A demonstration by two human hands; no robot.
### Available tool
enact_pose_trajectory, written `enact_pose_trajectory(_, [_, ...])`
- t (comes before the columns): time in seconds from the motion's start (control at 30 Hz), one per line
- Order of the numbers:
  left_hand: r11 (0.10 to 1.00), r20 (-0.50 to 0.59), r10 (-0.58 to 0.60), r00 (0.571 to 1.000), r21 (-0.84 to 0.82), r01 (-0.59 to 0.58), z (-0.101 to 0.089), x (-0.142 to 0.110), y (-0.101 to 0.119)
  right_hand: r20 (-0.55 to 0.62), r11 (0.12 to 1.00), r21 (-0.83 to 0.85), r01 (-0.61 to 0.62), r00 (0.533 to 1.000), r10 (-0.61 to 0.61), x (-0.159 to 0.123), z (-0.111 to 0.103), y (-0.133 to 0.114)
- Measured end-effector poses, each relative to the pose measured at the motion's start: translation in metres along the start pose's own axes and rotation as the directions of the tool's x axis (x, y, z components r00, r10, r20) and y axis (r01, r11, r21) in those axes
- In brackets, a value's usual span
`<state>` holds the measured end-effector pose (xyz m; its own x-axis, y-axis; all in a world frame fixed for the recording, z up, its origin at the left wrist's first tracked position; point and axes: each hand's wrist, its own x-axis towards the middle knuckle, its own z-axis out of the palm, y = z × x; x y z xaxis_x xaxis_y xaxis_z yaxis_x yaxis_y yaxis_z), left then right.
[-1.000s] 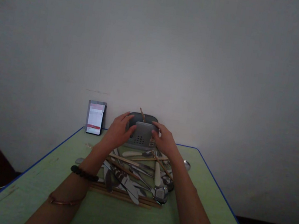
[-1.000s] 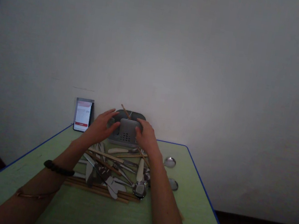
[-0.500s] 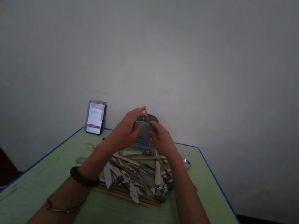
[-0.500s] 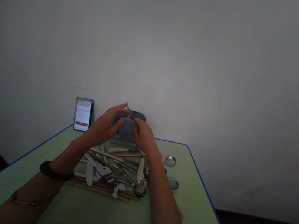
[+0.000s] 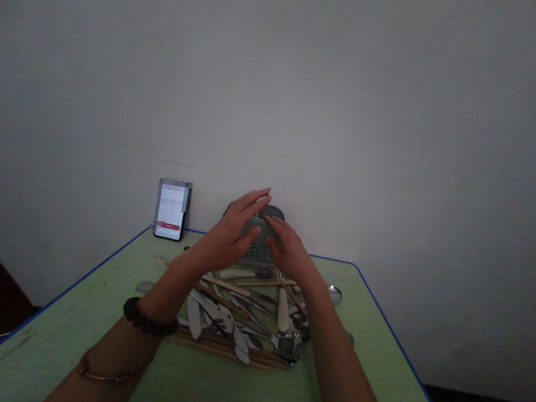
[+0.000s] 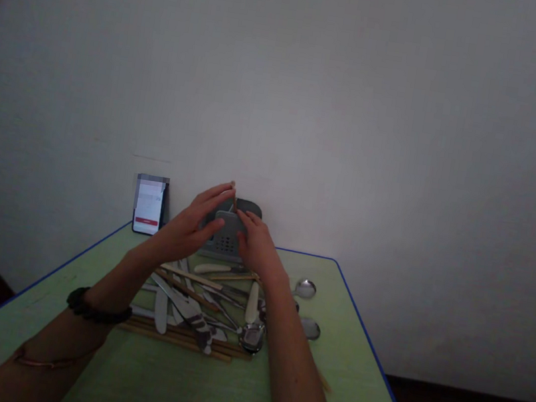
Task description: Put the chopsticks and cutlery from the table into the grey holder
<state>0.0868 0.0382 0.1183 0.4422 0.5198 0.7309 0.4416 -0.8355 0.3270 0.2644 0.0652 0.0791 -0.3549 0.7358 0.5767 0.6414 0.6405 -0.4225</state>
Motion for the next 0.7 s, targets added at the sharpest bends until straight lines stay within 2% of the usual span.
enact_pose_trajectory(0.27, [0.998,0.055,-0.052,0.997,0.021,0.051,0.007,-0.004,-0.01,0.018,1.0,0.0,0.001,1.0,-0.001,-0.001,0.001,0.001])
enact_pose_trajectory(0.43, [0.994,0.029,-0.092,0.995,0.062,0.09,0.01,-0.006,-0.016,0.016,1.0,0.001,-0.015,1.0,0.015,-0.001,0.002,0.0])
enact_pose_trajectory(0.7, [0.988,0.006,-0.127,0.992,0.092,0.125,0.001,-0.005,-0.012,0.065,0.985,-0.125,-0.123,0.989,0.131,-0.002,0.004,-0.01])
